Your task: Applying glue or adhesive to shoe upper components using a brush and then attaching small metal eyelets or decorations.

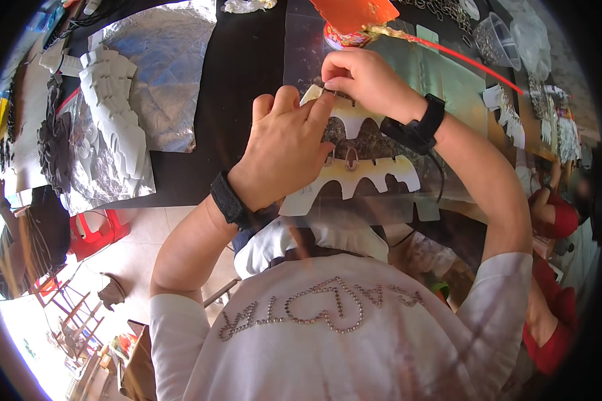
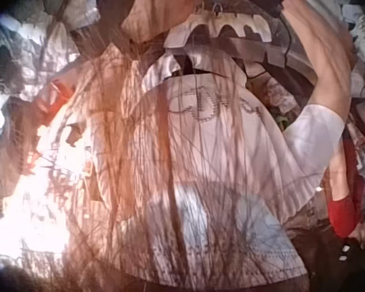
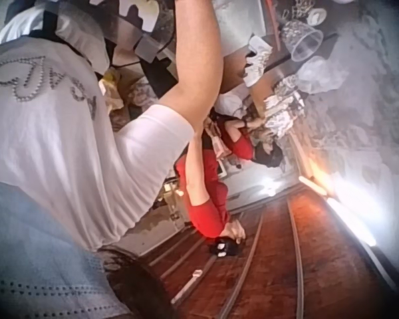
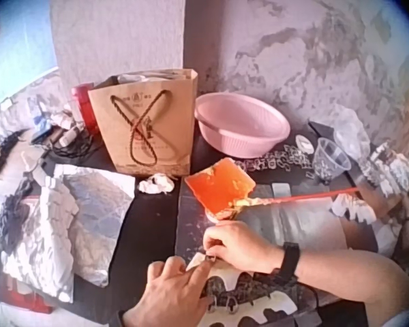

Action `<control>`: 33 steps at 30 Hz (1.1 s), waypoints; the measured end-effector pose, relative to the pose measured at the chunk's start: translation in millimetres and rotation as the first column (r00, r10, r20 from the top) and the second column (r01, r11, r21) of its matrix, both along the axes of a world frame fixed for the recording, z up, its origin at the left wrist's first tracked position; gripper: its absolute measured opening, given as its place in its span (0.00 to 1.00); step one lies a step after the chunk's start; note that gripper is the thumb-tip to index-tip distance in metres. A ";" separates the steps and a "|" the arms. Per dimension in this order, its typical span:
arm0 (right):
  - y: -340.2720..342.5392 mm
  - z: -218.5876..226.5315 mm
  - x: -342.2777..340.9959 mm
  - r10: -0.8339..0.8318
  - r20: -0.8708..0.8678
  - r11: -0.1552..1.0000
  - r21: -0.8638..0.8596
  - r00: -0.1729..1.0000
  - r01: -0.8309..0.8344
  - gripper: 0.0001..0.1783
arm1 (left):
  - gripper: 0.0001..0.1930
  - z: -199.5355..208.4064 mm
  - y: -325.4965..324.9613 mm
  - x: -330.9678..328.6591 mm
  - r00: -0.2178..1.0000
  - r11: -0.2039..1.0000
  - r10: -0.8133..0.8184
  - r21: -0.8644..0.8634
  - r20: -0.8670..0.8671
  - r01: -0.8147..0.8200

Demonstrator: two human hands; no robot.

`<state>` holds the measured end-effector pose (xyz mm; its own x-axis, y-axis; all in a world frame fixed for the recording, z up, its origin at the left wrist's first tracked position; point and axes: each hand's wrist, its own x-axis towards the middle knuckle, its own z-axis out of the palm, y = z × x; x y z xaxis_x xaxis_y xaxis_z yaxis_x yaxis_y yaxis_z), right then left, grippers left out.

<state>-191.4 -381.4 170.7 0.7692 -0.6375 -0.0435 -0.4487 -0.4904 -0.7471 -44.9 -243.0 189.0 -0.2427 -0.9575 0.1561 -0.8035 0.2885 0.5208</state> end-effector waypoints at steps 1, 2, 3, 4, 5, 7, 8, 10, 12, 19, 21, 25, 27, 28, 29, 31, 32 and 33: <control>-0.6 0.3 -0.7 0.011 0.009 0.999 0.039 1.000 -0.011 0.05 | 0.29 0.1 0.3 -0.1 1.000 1.000 0.001 -0.001 0.004 -0.001; -0.6 0.6 -1.9 0.015 0.013 0.999 0.031 1.000 -0.015 0.05 | 0.29 0.1 0.5 -0.2 1.000 1.000 0.004 -0.002 0.009 -0.003; -0.8 1.5 -3.2 0.041 0.020 0.999 0.016 0.999 -0.041 0.06 | 0.29 0.2 0.6 -0.2 1.000 1.000 0.003 -0.001 0.010 -0.003; -0.3 2.3 -4.2 0.049 0.005 0.999 0.014 0.999 -0.049 0.07 | 0.30 0.2 0.7 -0.2 1.000 1.000 0.004 -0.013 0.001 -0.004; 0.2 3.1 -4.8 0.064 0.027 0.998 -0.001 0.998 -0.064 0.07 | 0.30 0.0 0.6 -0.2 1.000 1.000 0.002 -0.018 -0.002 -0.002; 0.8 5.4 -6.7 0.100 -0.036 0.990 -0.097 0.994 -0.103 0.08 | 0.30 -0.5 0.3 -0.2 1.000 1.000 -0.003 -0.026 -0.001 0.003; 0.9 6.3 -6.4 0.096 -0.036 0.990 -0.098 0.995 -0.100 0.08 | 0.30 -0.7 -0.1 0.1 1.000 1.000 -0.006 -0.026 0.007 0.006; 1.4 7.3 -6.2 0.120 -0.073 0.982 -0.138 0.990 -0.129 0.08 | 0.30 -1.0 -0.8 0.5 1.000 1.000 -0.007 -0.024 0.010 0.007; 1.9 7.1 -5.7 0.117 -0.078 0.982 -0.142 0.990 -0.127 0.08 | 0.30 -0.5 -0.2 0.5 1.000 1.000 -0.007 -0.021 0.014 0.008; 2.0 -0.8 -4.8 0.121 -0.078 0.962 -0.237 0.990 -0.137 0.09 | 0.29 2.4 -1.0 -2.1 0.998 1.000 0.005 -0.009 0.060 -0.005; 2.0 -0.8 -4.9 0.113 -0.060 0.966 -0.229 0.992 -0.124 0.09 | 0.29 3.6 -1.6 -1.8 0.995 0.998 0.032 0.047 0.098 -0.037; 2.3 1.7 -3.8 0.090 -0.132 0.981 -0.159 0.987 -0.111 0.08 | 0.29 5.0 0.2 -2.7 0.994 0.994 0.042 0.096 0.104 -0.052; 2.8 2.6 -3.1 0.084 -0.161 0.989 -0.109 0.983 -0.103 0.08 | 0.29 5.3 0.8 -2.5 0.993 0.994 0.037 0.098 0.111 -0.048; 3.1 2.8 -2.8 0.087 -0.151 0.988 -0.114 0.985 -0.105 0.08 | 0.29 5.2 1.2 -2.7 0.994 0.993 0.035 0.105 0.108 -0.046; 3.3 2.8 -2.7 0.092 -0.143 0.985 -0.133 0.986 -0.111 0.08 | 0.29 5.1 1.6 -3.0 0.993 0.993 0.036 0.106 0.110 -0.048; 3.2 2.4 -2.7 0.096 -0.134 0.982 -0.152 0.986 -0.116 0.08 | 0.31 4.8 2.2 -4.1 0.996 0.994 0.039 0.099 0.085 -0.048; 3.1 1.9 -2.9 0.098 -0.138 0.980 -0.157 0.986 -0.120 0.08 | 0.31 4.6 2.5 -4.8 0.995 0.995 0.038 0.087 0.096 -0.046; 2.7 1.5 -3.0 0.099 -0.151 0.979 -0.160 0.984 -0.123 0.08 | 0.31 4.5 3.2 -5.5 0.994 0.996 0.033 0.080 0.102 -0.041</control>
<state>-194.4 -378.7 172.3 0.8293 -0.5558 -0.0569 -0.4796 -0.6559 -0.5829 -50.4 -239.7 193.5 -0.2172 -0.9747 0.0533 -0.8622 0.2172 0.4576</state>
